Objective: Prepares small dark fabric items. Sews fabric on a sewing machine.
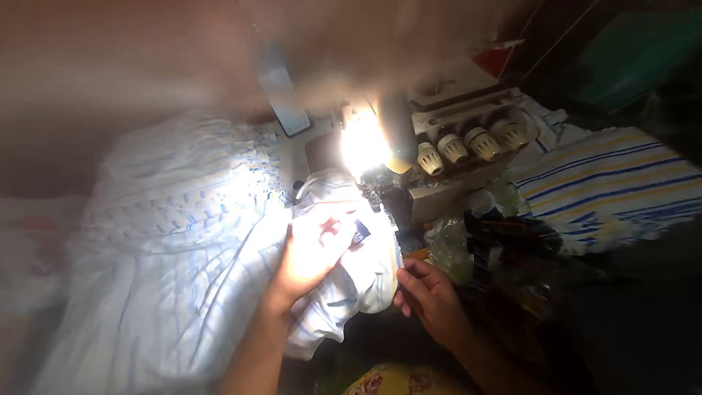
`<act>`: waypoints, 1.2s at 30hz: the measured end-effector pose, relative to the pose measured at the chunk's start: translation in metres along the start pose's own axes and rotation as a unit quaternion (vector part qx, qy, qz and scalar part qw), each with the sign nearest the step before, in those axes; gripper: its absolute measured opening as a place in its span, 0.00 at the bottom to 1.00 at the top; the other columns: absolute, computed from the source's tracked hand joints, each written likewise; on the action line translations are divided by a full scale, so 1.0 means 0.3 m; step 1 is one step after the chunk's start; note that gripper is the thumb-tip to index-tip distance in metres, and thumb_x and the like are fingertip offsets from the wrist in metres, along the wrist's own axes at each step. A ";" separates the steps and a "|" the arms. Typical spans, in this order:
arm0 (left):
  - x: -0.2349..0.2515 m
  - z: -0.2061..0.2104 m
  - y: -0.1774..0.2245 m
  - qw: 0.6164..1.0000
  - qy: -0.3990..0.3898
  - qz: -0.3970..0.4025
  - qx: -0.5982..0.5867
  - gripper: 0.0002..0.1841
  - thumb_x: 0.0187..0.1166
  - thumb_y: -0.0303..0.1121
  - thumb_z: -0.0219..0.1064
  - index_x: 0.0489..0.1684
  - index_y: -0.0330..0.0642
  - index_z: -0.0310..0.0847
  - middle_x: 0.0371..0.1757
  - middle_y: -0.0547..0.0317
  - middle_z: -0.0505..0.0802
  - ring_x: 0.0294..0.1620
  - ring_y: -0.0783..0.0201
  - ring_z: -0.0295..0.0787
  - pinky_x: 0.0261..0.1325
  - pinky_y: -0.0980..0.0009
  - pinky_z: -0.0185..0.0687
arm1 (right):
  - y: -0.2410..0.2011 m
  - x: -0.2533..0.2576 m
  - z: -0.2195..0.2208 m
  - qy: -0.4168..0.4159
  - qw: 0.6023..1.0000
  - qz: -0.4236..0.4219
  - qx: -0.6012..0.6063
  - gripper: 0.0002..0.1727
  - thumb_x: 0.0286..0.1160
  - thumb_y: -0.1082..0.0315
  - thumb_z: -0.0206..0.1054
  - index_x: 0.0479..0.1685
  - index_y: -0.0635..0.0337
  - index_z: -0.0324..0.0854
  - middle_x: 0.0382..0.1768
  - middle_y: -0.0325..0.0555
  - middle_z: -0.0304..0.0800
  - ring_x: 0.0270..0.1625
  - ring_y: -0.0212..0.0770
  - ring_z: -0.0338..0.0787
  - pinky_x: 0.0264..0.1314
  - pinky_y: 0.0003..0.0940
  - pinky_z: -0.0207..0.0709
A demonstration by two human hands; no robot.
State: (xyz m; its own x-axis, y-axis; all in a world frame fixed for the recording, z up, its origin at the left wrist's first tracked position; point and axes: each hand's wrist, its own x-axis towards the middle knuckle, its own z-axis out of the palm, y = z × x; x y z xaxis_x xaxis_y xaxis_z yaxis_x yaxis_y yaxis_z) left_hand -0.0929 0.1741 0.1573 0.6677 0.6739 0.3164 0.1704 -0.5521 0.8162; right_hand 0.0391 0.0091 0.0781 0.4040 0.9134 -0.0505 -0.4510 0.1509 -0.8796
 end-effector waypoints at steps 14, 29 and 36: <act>-0.037 0.162 0.003 0.892 0.126 0.237 0.364 0.09 0.77 0.35 0.68 0.33 0.46 0.96 0.38 0.55 0.97 0.46 0.56 0.93 0.56 0.55 0.80 | 0.018 0.000 -0.003 0.008 1.000 0.002 -0.029 0.07 0.84 0.75 0.56 0.44 0.59 0.80 0.25 0.27 0.89 0.22 0.19 0.85 0.26 0.14 0.80; 0.001 0.135 -0.012 0.955 0.056 0.145 0.253 0.11 0.76 0.38 0.66 0.33 0.48 0.96 0.46 0.57 0.96 0.68 0.49 0.83 0.70 0.50 0.70 | 0.024 0.013 -0.018 0.010 0.999 -0.009 -0.038 0.08 0.83 0.76 0.57 0.42 0.59 0.81 0.25 0.28 0.89 0.22 0.20 0.86 0.26 0.14 0.81; 0.010 0.125 0.009 0.945 0.030 0.152 0.289 0.13 0.76 0.38 0.63 0.33 0.48 0.96 0.46 0.56 0.96 0.66 0.49 0.84 0.68 0.52 0.71 | 0.031 0.022 -0.023 0.009 0.999 -0.014 -0.038 0.08 0.83 0.76 0.56 0.42 0.58 0.81 0.25 0.27 0.89 0.22 0.20 0.85 0.26 0.14 0.81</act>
State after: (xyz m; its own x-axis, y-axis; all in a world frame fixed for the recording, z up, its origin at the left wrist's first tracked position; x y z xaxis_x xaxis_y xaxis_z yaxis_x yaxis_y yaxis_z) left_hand -0.0632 0.1562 0.1424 0.7103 0.4582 0.5343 0.3567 -0.8887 0.2880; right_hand 0.0430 0.0138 0.0662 0.4297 0.9024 -0.0325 -0.3782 0.1472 -0.9139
